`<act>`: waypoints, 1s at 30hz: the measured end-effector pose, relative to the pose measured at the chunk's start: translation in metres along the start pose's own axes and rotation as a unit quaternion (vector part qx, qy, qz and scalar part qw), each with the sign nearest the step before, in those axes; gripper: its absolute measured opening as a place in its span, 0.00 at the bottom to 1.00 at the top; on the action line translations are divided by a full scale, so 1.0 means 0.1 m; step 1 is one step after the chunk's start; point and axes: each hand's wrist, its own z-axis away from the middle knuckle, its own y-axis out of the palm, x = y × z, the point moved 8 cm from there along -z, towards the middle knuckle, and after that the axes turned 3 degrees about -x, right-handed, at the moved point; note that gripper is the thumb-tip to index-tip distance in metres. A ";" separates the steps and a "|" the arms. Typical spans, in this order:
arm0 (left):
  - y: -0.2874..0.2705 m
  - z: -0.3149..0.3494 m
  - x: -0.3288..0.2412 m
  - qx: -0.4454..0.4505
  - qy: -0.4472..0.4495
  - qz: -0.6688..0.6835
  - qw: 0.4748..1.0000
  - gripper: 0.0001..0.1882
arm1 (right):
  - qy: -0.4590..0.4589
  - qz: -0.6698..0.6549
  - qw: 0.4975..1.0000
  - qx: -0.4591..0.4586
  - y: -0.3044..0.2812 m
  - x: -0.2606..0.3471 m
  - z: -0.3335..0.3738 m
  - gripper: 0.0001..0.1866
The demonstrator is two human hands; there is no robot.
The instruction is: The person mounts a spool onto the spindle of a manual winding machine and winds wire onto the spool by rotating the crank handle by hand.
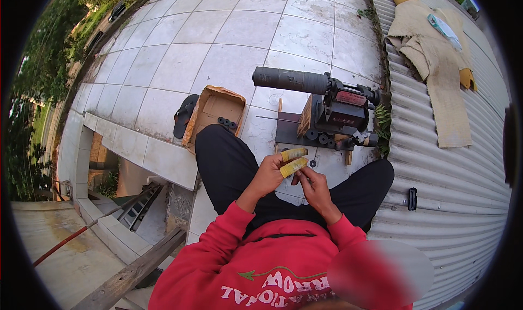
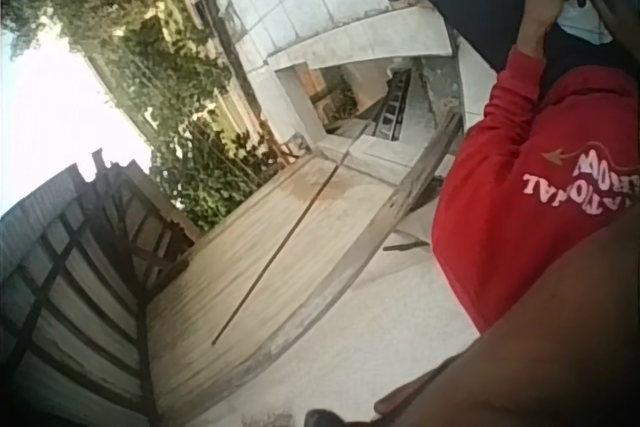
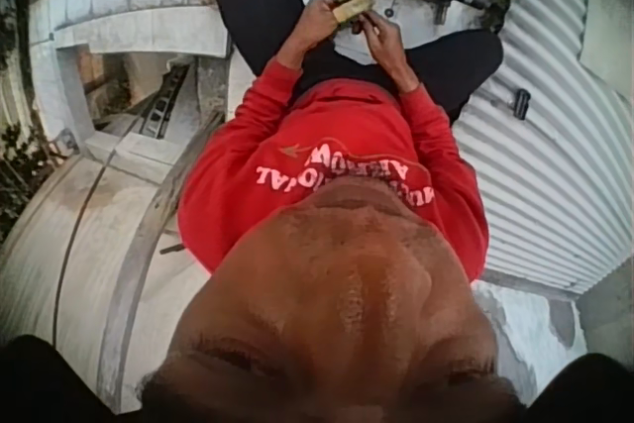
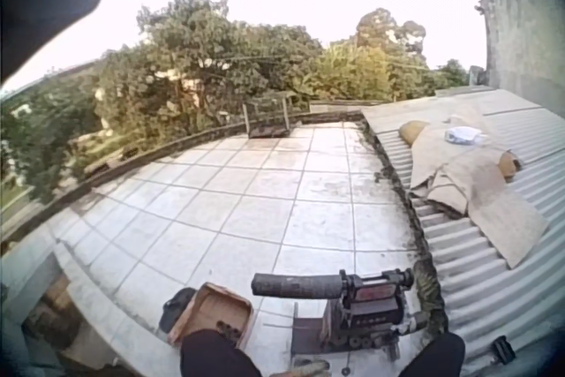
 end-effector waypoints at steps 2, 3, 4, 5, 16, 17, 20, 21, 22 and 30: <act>-0.02 0.00 0.03 -0.025 0.003 -0.007 1.000 0.12 | 0.002 0.007 1.000 0.002 0.00 -0.04 0.00 0.09; -0.02 0.00 0.04 -0.025 0.005 -0.007 1.000 0.12 | -0.004 0.013 1.000 0.000 0.01 -0.05 -0.01 0.09; -0.02 0.00 0.02 -0.027 0.016 -0.018 0.999 0.12 | -0.008 0.019 1.000 -0.002 0.02 -0.04 0.00 0.09; -0.03 0.01 0.01 -0.029 0.027 -0.029 0.999 0.12 | -0.008 0.021 1.000 -0.003 0.02 -0.04 0.00 0.09; -0.13 0.00 0.17 -0.024 0.038 -0.080 0.996 0.14 | -0.005 0.069 0.997 0.029 0.01 0.00 -0.02 0.08; -0.14 0.00 0.20 -0.027 0.030 -0.079 0.996 0.14 | -0.004 0.071 0.997 0.031 0.01 -0.01 -0.02 0.08; -0.14 -0.02 0.30 -0.026 -0.025 -0.039 0.999 0.14 | 0.006 0.083 0.996 0.039 -0.01 -0.09 0.01 0.08; -0.13 -0.03 0.30 -0.026 -0.025 -0.036 0.999 0.14 | -0.026 0.112 0.993 0.013 -0.06 -0.06 0.03 0.09; -0.12 -0.04 0.23 -0.028 0.011 -0.060 0.998 0.14 | -0.059 0.140 0.988 -0.013 -0.10 0.00 0.02 0.09; -0.11 -0.07 0.08 -0.010 0.029 -0.078 0.996 0.14 | -0.180 0.165 0.938 -0.246 -1.19 0.31 0.15 0.12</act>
